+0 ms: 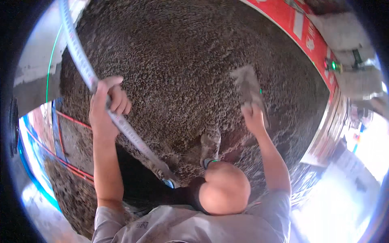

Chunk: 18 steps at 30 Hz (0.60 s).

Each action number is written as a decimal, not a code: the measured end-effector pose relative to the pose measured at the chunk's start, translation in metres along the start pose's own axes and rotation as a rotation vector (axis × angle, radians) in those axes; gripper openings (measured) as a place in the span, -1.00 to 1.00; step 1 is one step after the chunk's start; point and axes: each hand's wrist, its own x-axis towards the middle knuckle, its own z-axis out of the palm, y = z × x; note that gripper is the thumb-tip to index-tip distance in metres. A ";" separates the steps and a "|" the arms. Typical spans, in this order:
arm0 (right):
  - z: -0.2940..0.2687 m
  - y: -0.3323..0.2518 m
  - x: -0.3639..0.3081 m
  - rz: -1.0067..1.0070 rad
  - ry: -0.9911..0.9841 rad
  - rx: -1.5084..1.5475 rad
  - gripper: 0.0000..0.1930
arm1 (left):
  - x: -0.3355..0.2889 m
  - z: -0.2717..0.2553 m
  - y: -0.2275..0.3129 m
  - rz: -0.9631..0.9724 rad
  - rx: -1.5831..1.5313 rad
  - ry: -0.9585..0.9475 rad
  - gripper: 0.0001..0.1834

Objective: The person uses a trowel to smooth and level a wet concrete floor while kneeling. They repeatedly use a long metal straightedge to check the surface level against a green laser line, adjusting the concrete as needed to ensure a flat finish.

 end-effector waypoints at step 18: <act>0.131 0.058 -0.604 1.116 0.937 0.412 -0.77 | -0.037 0.186 -0.144 -0.481 -0.052 -0.743 -0.52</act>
